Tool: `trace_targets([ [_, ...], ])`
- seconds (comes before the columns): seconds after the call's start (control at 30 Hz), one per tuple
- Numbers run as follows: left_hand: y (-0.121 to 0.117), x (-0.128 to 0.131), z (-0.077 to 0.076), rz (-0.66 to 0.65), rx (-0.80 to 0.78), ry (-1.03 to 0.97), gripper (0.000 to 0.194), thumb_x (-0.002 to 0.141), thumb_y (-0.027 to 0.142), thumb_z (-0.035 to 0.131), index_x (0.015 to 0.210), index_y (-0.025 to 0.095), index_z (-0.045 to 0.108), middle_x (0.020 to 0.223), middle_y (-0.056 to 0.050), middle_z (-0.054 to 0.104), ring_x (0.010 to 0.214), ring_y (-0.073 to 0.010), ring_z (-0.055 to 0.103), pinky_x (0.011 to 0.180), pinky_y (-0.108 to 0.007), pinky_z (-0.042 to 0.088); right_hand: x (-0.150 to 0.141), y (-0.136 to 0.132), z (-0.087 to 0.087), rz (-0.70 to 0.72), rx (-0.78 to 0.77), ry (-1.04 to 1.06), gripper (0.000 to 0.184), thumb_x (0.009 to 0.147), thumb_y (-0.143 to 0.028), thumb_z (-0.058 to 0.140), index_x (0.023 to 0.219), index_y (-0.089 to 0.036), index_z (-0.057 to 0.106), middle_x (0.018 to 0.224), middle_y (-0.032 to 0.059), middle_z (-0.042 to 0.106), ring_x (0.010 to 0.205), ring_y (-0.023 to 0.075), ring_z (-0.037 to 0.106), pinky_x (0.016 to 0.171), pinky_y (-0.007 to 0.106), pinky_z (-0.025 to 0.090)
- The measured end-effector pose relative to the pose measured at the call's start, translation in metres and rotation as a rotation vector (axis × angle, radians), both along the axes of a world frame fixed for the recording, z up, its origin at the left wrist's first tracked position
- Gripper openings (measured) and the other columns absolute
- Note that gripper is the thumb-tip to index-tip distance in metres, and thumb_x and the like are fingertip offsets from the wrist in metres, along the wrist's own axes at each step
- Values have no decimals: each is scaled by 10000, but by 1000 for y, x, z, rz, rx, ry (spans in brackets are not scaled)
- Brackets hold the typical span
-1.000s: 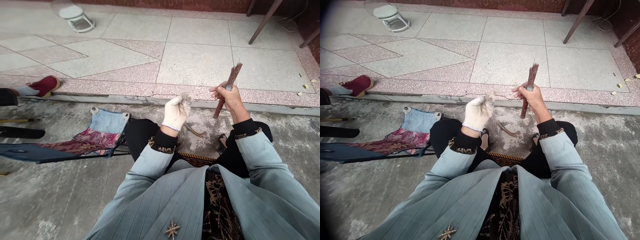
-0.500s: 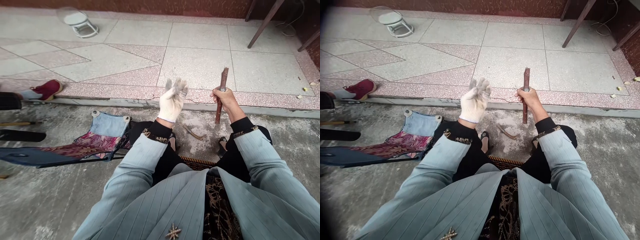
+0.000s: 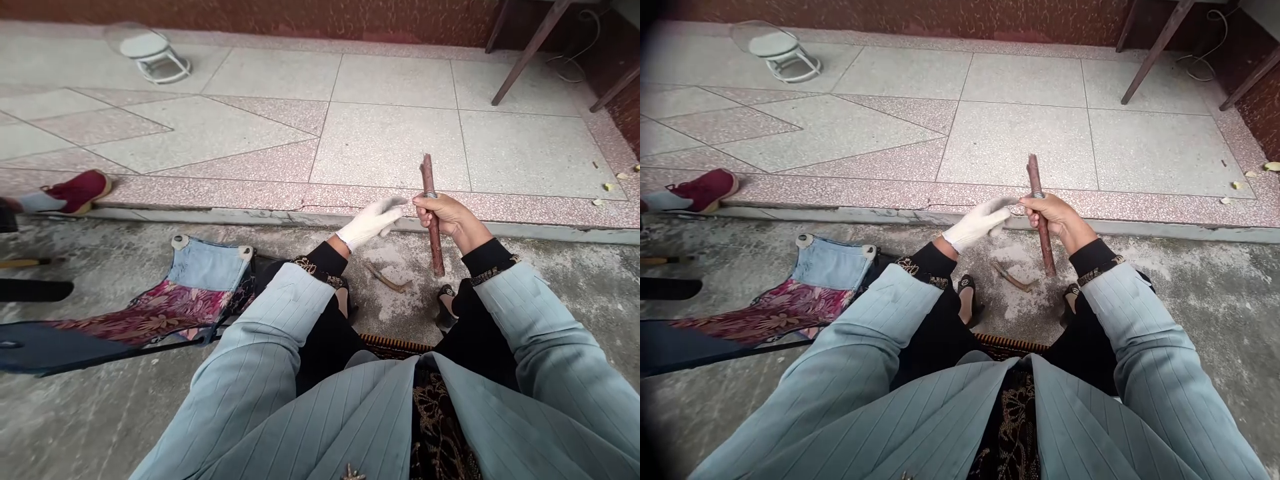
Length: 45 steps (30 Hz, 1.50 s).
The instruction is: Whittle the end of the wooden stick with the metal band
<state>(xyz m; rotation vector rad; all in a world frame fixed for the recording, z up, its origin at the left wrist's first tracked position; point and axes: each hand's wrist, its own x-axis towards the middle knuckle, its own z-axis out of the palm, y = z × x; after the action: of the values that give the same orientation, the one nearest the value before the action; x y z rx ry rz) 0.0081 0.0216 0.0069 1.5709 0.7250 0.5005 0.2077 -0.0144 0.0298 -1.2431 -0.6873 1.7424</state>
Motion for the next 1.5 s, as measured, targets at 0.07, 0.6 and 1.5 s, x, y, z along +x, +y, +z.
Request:
trace_targets([
  [0.07,2,-2,2,80,42,19,450,882,392,576,1283,186,565,807,-13,665,458,-46,405,476,-214,327,6,1,0,-26,-39,32,278,709,-171,806,735,-149,529,535,-59,509,412,16,380,391,142,335],
  [0.6,24,-11,-32,311,-163,-173,430,781,253,628,1192,164,535,884,-27,675,723,-107,655,694,-262,523,33,-8,2,-24,281,-121,357,788,-430,776,921,-189,548,782,-11,577,603,76,491,561,222,506],
  [1.5,3,12,-7,-32,619,517,344,894,275,418,1060,166,698,811,-39,668,760,-191,596,682,-280,404,5,-6,-15,179,373,-748,226,887,-256,548,1078,-150,604,800,29,632,565,107,491,518,234,390],
])
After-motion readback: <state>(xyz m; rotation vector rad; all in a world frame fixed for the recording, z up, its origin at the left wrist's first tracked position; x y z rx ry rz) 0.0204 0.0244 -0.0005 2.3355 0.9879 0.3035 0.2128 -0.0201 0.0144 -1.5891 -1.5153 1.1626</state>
